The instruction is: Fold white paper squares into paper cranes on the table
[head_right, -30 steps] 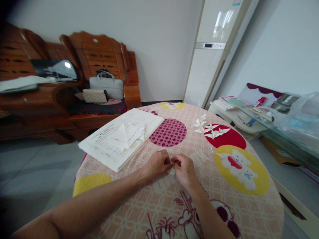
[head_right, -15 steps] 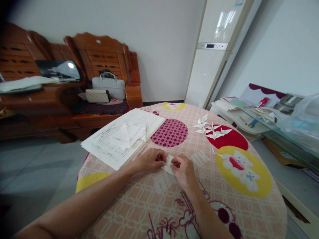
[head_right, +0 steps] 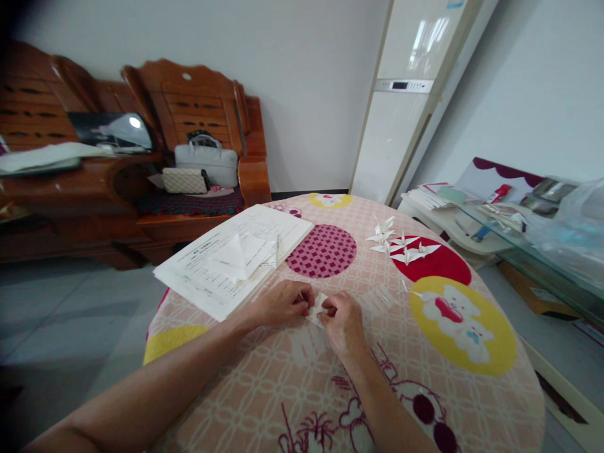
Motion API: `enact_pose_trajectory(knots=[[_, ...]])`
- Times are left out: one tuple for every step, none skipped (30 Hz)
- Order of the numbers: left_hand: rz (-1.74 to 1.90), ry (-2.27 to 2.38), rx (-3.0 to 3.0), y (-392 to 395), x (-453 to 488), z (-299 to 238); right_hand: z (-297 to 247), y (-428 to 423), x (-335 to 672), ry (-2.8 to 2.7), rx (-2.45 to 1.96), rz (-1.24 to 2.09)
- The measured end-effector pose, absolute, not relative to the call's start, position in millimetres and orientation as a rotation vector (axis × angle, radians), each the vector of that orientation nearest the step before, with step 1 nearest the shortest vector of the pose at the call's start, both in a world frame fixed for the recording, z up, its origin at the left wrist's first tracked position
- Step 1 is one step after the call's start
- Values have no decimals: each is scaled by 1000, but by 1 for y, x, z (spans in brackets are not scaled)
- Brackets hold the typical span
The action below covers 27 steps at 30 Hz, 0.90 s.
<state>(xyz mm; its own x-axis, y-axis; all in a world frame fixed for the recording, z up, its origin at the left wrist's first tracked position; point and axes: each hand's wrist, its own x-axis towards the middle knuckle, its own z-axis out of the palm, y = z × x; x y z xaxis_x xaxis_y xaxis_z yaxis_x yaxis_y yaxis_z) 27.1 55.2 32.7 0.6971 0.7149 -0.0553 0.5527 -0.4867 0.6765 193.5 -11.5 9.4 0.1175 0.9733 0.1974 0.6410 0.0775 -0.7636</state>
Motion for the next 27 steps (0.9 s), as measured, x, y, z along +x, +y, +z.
enact_pose_trajectory(knots=[[301,954,2212,56,26,33,9,-12,193,-1600,-1643,548],[296,947,2211,56,26,34,8,-12,192,-1600,-1645,538],[292,944,2218,56,25,35,8,-12,191,-1603,-1647,526],[290,945,2232,55,25,36,8,-12,191,-1608,-1650,512],[292,947,2254,54,25,36,8,-13,190,-1613,-1651,496],[295,950,2281,54,25,37,8,-13,189,-1617,-1652,481],[303,953,2309,53,25,37,8,-14,189,-1624,-1651,467],[315,953,2336,52,26,37,8,-14,188,-1629,-1652,453],[327,951,2356,51,26,37,8,-14,187,-1634,-1655,442],[336,952,2368,51,26,36,8,-14,187,-1638,-1663,434],[341,956,2372,50,26,36,8,-14,186,-1642,-1675,429],[341,966,2366,50,27,36,8,-13,186,-1647,-1690,427],[341,977,2352,51,27,35,7,-13,186,-1655,-1705,424],[337,988,2331,51,27,35,7,-12,186,-1662,-1720,420],[333,1002,2302,52,27,35,6,-12,186,-1672,-1731,416],[330,1017,2266,52,26,35,5,-11,186,-1680,-1741,409],[334,1034,2229,53,26,34,4,-11,186,-1687,-1748,403],[344,1049,2191,54,26,34,3,-10,186,-1692,-1754,398],[358,1060,2160,55,26,33,3,-10,186,-1695,-1758,395],[377,1068,2141,55,26,33,3,-9,186,-1698,-1761,392],[404,1070,2139,56,26,32,3,-9,186,-1701,-1763,389],[435,1069,2149,56,26,30,3,-9,186,-1707,-1762,387],[468,1069,2167,56,27,29,3,-8,186,-1713,-1761,385],[498,1068,2189,57,27,27,3,-8,185,-1719,-1762,384],[526,1063,2212,57,28,25,3,-8,185,-1725,-1765,382],[549,1050,2236,57,28,22,3,-8,185,-1732,-1769,380],[565,1031,2258,57,29,20,3,-8,184,-1738,-1774,374]])
